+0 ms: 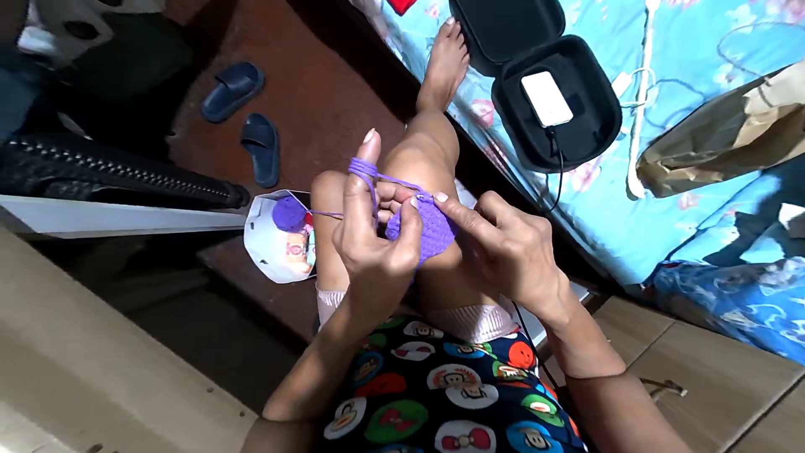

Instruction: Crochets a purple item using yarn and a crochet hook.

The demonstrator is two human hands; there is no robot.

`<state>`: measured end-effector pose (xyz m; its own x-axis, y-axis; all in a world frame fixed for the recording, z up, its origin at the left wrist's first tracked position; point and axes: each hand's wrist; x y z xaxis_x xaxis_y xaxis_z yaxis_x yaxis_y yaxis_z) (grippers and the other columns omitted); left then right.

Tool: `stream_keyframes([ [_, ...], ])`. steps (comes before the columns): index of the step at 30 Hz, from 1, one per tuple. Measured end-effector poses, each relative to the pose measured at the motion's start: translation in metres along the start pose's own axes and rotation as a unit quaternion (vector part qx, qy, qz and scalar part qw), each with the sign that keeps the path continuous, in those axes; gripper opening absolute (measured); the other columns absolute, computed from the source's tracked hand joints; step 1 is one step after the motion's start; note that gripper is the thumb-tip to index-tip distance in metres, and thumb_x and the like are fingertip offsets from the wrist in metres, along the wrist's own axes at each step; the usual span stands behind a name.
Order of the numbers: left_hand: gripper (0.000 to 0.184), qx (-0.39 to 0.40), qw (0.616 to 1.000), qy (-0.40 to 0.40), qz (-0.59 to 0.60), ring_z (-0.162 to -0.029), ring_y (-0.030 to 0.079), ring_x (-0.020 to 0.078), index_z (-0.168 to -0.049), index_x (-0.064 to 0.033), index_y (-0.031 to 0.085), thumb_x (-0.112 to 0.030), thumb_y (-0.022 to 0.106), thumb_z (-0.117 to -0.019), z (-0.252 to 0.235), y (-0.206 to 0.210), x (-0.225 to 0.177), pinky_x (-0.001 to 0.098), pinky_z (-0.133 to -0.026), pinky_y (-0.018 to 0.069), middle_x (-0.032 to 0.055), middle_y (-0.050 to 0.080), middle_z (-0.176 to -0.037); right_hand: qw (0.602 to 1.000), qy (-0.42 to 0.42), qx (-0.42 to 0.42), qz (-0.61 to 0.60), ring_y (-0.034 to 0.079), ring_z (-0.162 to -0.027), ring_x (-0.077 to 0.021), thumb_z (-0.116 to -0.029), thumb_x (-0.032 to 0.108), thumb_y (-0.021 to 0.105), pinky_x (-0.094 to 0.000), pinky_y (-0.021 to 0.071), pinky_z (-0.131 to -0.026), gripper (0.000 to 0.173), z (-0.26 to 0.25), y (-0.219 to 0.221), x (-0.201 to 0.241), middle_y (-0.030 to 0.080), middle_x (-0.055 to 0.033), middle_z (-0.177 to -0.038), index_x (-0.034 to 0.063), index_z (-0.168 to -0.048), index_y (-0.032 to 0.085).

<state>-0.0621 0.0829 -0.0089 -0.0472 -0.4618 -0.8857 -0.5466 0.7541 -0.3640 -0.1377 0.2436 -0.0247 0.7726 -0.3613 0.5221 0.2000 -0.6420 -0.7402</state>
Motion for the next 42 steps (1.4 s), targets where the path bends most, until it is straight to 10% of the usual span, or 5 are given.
stream_keyframes([
  [12, 0.044, -0.037, 0.983, 0.114, -0.137, -0.09, 0.067, 0.0129, -0.137, 0.0125, 0.052, -0.001, 0.059, -0.0962, 0.008, 0.008, 0.015, 0.0243, -0.078, 0.0552, 0.0181, 0.069, -0.106, 0.992, 0.016, 0.003, 0.123, 0.052, -0.054, -0.02, -0.0902, 0.013, 0.063, -0.0285, 0.0358, -0.042, 0.037, -0.007, 0.007, 0.029, 0.056, -0.0102, -0.075, 0.0065, -0.124, 0.075],
  [21, 0.094, -0.037, 0.995, -0.003, 0.097, -0.081, 0.064, 0.007, -0.161, -0.0052, 0.003, 0.007, 0.061, -0.0891, -0.001, 0.002, 0.002, 0.0202, -0.067, 0.0563, 0.0034, 0.06, -0.11, 0.993, 0.072, -0.089, 0.035, 0.054, -0.057, -0.0164, -0.085, 0.01, 0.067, -0.026, 0.0396, -0.044, 0.038, -0.002, 0.027, 0.034, 0.056, -0.0073, -0.074, 0.0059, -0.122, 0.077],
  [30, 0.084, -0.089, 0.992, 0.086, 0.014, -0.085, 0.068, 0.0058, -0.159, 0.0004, 0.014, 0.002, 0.064, -0.0923, 0.011, 0.009, 0.015, 0.0231, -0.075, 0.0579, 0.0014, 0.069, -0.097, 0.992, 0.082, -0.093, -0.011, 0.054, -0.058, -0.0152, -0.0877, 0.007, 0.066, -0.0253, 0.0421, -0.046, 0.036, -0.004, 0.029, 0.039, 0.058, -0.0074, -0.075, 0.0044, -0.122, 0.076],
  [35, 0.093, -0.069, 0.982, 0.014, 0.177, -0.087, 0.07, 0.0072, -0.159, -0.0043, 0.005, 0.008, 0.064, -0.0888, 0.01, 0.007, 0.012, 0.0237, -0.077, 0.0599, -0.0025, 0.07, -0.101, 0.901, 0.198, -0.012, -0.387, 0.07, -0.099, -0.0094, -0.0956, -0.005, 0.056, -0.0246, 0.0588, -0.086, 0.037, -0.014, 0.015, 0.03, 0.072, -0.0122, -0.119, -0.0036, -0.131, 0.065],
  [42, 0.1, 0.02, 0.98, -0.106, 0.17, -0.067, 0.066, 0.0048, -0.162, -0.0139, 0.003, 0.012, 0.061, -0.0847, 0.0, -0.013, -0.004, 0.0163, -0.06, 0.0554, -0.0022, 0.067, -0.089, 0.989, 0.006, -0.086, -0.12, 0.065, -0.075, -0.0167, -0.091, 0.001, 0.058, -0.0274, 0.0541, -0.064, 0.019, -0.001, 0.025, 0.011, 0.068, -0.0118, -0.084, -0.005, -0.103, 0.072],
])
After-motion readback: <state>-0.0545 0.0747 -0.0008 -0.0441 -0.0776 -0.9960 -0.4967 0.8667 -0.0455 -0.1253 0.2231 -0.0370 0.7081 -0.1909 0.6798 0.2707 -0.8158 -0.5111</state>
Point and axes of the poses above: each hand's wrist, its own z-axis away from the middle knuckle, its own y-axis out of the palm, x = y × z
